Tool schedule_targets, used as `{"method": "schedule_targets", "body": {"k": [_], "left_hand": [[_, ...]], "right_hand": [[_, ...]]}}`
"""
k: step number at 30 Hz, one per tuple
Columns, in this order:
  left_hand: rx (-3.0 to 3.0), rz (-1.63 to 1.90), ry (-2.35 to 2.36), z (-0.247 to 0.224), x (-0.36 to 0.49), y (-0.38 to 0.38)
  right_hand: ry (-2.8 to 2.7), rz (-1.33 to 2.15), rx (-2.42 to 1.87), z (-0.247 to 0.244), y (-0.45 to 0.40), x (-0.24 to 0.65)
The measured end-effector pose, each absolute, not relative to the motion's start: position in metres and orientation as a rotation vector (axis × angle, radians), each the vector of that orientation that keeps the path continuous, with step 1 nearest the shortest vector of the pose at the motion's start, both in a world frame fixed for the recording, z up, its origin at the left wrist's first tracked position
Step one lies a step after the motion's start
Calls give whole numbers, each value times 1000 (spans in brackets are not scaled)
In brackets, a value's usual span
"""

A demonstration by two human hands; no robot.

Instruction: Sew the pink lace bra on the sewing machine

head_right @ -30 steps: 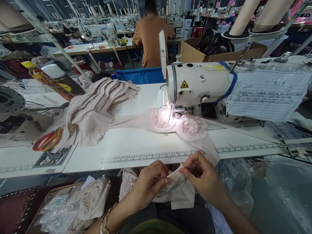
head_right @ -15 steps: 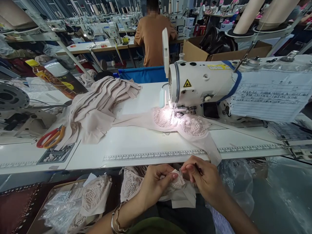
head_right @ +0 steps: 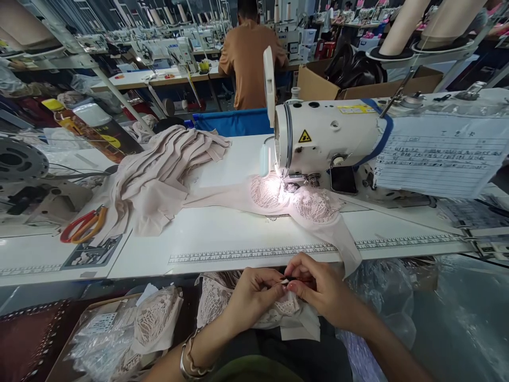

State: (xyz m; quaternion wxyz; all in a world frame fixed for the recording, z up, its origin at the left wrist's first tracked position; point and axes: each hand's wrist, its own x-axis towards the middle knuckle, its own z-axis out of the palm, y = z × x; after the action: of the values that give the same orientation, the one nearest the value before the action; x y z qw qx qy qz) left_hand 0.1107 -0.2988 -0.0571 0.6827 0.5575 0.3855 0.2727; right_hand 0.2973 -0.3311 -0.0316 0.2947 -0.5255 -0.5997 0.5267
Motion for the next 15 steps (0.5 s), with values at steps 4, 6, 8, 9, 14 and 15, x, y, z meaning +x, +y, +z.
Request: {"method": "schedule_targets", "body": {"k": [4,6,8,9,14,15], "left_hand": [[1280,610,853,-55,110,-299],[1255,617,848,-56,110,-300],[1221,636,867,-58,110,-299],[1202,649,880,-59,110,-299],[1107,716,880,-60,109,-299],[1104,717,872,-59,108,-298]], "right_hand": [[-1560,1334,-1428,-34,-331,295],[-1514,1224,-1461,-37,-333,299],[-1461,1075,-1467,-43,-338,307],[-1461,1022,-1454,-48,-341,311],[-1780,1208,-1570,-73,-357,322],[-1843,1259,-1616,-75,-359,322]]}}
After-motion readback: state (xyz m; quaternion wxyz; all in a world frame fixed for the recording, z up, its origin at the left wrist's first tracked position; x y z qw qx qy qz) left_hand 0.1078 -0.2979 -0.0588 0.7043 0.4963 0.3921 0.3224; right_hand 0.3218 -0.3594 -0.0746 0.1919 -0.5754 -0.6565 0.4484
